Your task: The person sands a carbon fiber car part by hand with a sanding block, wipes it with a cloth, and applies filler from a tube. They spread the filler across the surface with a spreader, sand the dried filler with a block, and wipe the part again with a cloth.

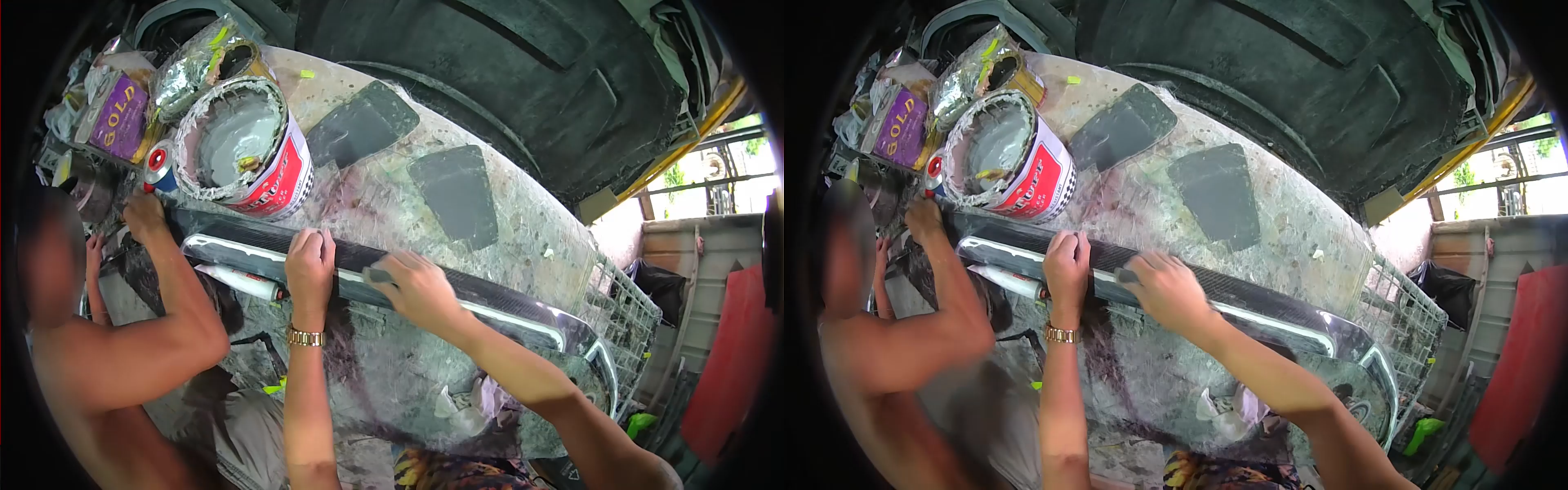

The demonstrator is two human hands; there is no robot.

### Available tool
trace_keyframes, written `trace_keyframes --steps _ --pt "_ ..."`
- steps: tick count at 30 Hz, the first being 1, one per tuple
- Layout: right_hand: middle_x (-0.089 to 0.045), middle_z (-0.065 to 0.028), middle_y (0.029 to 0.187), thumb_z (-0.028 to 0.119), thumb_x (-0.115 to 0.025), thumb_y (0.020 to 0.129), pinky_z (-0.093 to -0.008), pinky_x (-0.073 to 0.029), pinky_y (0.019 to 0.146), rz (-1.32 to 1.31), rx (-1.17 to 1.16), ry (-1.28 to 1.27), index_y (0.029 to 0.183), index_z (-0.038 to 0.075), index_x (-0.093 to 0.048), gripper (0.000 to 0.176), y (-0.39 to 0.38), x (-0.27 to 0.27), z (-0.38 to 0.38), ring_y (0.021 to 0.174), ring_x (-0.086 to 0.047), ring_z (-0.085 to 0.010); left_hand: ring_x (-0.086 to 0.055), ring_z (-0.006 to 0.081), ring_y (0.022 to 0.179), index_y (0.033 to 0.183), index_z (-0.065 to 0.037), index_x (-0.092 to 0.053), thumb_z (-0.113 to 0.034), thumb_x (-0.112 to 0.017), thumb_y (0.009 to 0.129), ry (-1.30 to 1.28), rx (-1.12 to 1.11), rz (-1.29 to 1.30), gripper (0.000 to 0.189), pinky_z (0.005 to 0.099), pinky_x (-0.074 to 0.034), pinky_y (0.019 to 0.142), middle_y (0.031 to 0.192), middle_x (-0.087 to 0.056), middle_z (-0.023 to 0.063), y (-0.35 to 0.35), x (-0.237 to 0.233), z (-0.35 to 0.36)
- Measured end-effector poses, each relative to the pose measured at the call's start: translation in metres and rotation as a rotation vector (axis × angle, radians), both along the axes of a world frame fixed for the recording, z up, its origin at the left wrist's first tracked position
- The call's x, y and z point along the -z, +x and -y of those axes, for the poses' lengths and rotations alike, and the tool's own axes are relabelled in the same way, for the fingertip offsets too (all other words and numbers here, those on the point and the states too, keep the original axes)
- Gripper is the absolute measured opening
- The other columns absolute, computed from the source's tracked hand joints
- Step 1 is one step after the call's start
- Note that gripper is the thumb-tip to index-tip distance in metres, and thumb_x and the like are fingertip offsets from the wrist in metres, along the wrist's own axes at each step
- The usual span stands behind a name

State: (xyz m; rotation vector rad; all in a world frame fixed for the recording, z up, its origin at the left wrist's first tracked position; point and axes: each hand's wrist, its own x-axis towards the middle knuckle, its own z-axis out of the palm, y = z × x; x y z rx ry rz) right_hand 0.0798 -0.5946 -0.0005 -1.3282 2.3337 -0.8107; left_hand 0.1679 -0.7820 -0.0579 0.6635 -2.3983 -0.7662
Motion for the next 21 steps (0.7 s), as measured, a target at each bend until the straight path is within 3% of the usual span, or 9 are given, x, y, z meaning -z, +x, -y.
trace_keyframes --steps 5,10,14,17,19,21 --pt "-0.062 -0.0126 0.102 0.02 -0.07 0.09 -0.042 -0.05 0.091 0.043 0.022 0.07 0.107 0.005 -0.06 0.024 -0.001 -0.004 -0.021 0.103 -0.062 -0.0327 -0.061 0.0367 0.079 0.077 0.001 -0.056 -0.007 -0.067 0.095 0.006 0.013 -0.052 0.023 0.0464 -0.048 0.07 0.084 -0.062 0.0164 0.001 0.002 0.004" --pt "-0.066 -0.0132 0.1 0.016 -0.075 0.086 -0.0452 -0.053 0.088 -0.073 -0.056 -0.031 0.105 0.005 -0.065 0.024 0.003 -0.001 0.015 0.099 -0.067 -0.034 -0.061 0.0372 0.079 0.077 0.002 -0.055 -0.007 -0.067 0.095 0.015 0.015 0.027 0.024 0.0465 -0.049 0.071 0.085 -0.062 0.0164 0.002 -0.002 0.002" --pt "-0.065 -0.0133 0.1 0.024 -0.07 0.091 -0.045 -0.052 0.09 0.026 -0.019 0.037 0.106 0.004 -0.061 0.027 -0.005 0.0 -0.032 0.098 -0.066 -0.0337 -0.06 0.0378 0.08 0.077 0.001 -0.056 -0.009 -0.067 0.095 0.003 0.012 -0.071 0.023 0.046 -0.049 0.071 0.085 -0.062 0.0162 0.0 0.0 0.001" --pt "-0.065 -0.0135 0.098 0.024 -0.072 0.09 -0.0468 -0.053 0.089 -0.009 -0.025 -0.06 0.105 0.006 -0.065 0.025 0.003 -0.001 0.011 0.097 -0.066 -0.0344 -0.061 0.0379 0.081 0.078 0.001 -0.057 -0.01 -0.066 0.096 -0.016 -0.005 -0.041 0.023 0.046 -0.049 0.071 0.086 -0.062 0.0161 0.001 0.005 0.001" --pt "-0.067 -0.0161 0.097 0.026 -0.073 0.092 -0.047 -0.055 0.086 0.057 -0.023 -0.021 0.106 0.005 -0.069 0.026 -0.013 -0.005 0.031 0.095 -0.068 -0.0364 -0.061 0.0377 0.081 0.078 0.001 -0.057 -0.01 -0.066 0.096 -0.006 -0.009 -0.028 0.024 0.0459 -0.049 0.072 0.087 -0.063 0.016 0.003 0.006 -0.001" --pt "-0.073 -0.0161 0.096 0.029 -0.075 0.092 -0.0437 -0.055 0.083 0.409 0.046 0.068 0.109 0.001 -0.071 0.033 -0.044 -0.026 0.023 0.091 -0.071 -0.032 -0.062 0.0373 0.082 0.078 0.001 -0.056 -0.011 -0.066 0.097 -0.003 -0.025 -0.014 0.025 0.0456 -0.05 0.072 0.089 -0.064 0.0159 0.001 0.004 0.002"
